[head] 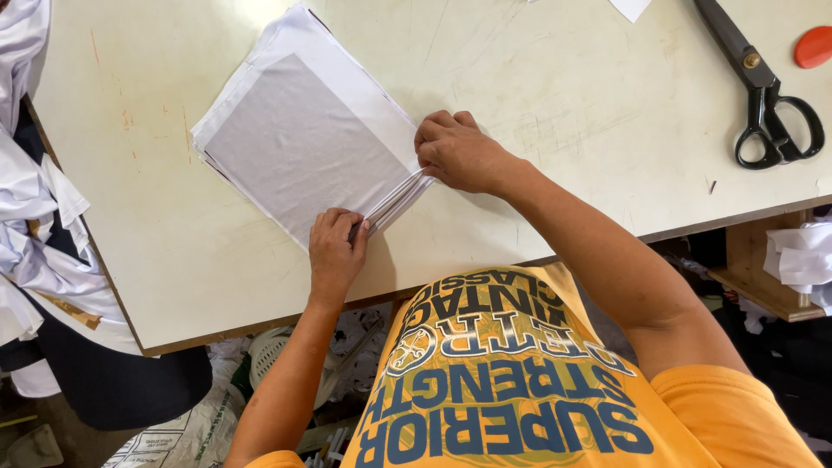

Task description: The person folds white and maroon fabric pieces on a table, aligning edges and stacking them. They then place a beige patterned fabric on top of the stack and smooth it down.

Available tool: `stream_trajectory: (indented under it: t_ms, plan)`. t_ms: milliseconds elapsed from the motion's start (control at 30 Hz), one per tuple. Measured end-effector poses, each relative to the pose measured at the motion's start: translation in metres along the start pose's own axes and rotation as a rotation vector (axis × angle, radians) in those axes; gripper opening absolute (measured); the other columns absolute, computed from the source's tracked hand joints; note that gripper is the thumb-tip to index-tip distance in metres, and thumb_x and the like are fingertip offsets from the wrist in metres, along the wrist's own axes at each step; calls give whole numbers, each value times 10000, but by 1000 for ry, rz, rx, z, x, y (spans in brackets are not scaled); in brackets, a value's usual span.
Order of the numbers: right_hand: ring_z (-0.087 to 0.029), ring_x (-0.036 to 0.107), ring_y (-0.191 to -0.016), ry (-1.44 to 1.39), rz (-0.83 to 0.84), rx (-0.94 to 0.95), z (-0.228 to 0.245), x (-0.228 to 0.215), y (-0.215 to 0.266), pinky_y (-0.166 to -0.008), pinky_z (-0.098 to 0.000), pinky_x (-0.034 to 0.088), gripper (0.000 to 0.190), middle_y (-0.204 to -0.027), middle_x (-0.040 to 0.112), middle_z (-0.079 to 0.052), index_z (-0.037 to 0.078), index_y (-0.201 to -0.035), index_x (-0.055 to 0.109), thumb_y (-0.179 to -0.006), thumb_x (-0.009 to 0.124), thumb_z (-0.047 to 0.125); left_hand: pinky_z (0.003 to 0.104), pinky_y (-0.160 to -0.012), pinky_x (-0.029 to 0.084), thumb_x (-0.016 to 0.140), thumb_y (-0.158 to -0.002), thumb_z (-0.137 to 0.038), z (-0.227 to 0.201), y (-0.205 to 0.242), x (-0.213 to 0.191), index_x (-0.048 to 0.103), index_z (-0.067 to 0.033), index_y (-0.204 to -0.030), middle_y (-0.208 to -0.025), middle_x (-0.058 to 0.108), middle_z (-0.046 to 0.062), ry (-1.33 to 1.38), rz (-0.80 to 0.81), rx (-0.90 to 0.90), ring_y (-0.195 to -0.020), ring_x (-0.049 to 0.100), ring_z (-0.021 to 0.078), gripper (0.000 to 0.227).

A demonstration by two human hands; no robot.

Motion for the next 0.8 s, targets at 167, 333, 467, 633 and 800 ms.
stream_trajectory:
  t_ms: [167, 333, 467, 633, 800]
  plan:
    - [-298, 537, -1356, 3, -4, 11, -1, 1, -1, -1066, -466, 413, 77, -1180, 732, -84, 154, -1003, 836, -978, 789, 210, 390, -816, 508, 682, -1047, -272, 2, 1, 2, 727, -149, -998, -1004, 652, 50, 7, -16, 11, -940, 647, 262, 139]
    - [-296, 531, -1366, 0, 2, 3, -2, 2, -1, -1067, -472, 406, 88, -1187, 724, -78, 150, -1004, 831, -980, 782, 220, 380, -816, 505, 678, -1050, -262, 1, 0, 1, 732, -150, -998, -1008, 656, 46, 18, -12, 3, -941, 647, 250, 134]
    - [-304, 536, -1362, -13, 7, 7, 0, -1, 0, -1076, -477, 407, 84, -1187, 723, -92, 152, -1016, 831, -993, 774, 209, 379, -824, 502, 680, -1047, -247, -3, -1, -3, 733, -141, -1000, -1002, 654, 51, 17, -1, 0, -943, 644, 252, 127]
    - [-306, 537, -1361, -20, 2, 6, -1, 1, 1, -1079, -477, 405, 84, -1192, 724, -96, 150, -1019, 830, -995, 773, 207, 387, -827, 508, 678, -1048, -254, -2, -1, -2, 734, -140, -1004, -1008, 658, 56, 16, -6, 0, -951, 651, 257, 135]
    - [-307, 540, -1359, -22, 1, 0, -1, 0, 2, -1080, -477, 402, 95, -1186, 723, -98, 143, -1031, 832, -998, 770, 208, 378, -839, 510, 672, -1054, -253, -1, -1, -2, 738, -146, -1012, -1020, 664, 56, 20, 0, -14, -961, 654, 247, 133]
Point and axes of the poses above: each hand's wrist, its own y-axis away from the middle knuckle, its own x-axis out of the palm, z = x × y, the point moved 5 cm from there along -y, towards the middle knuckle
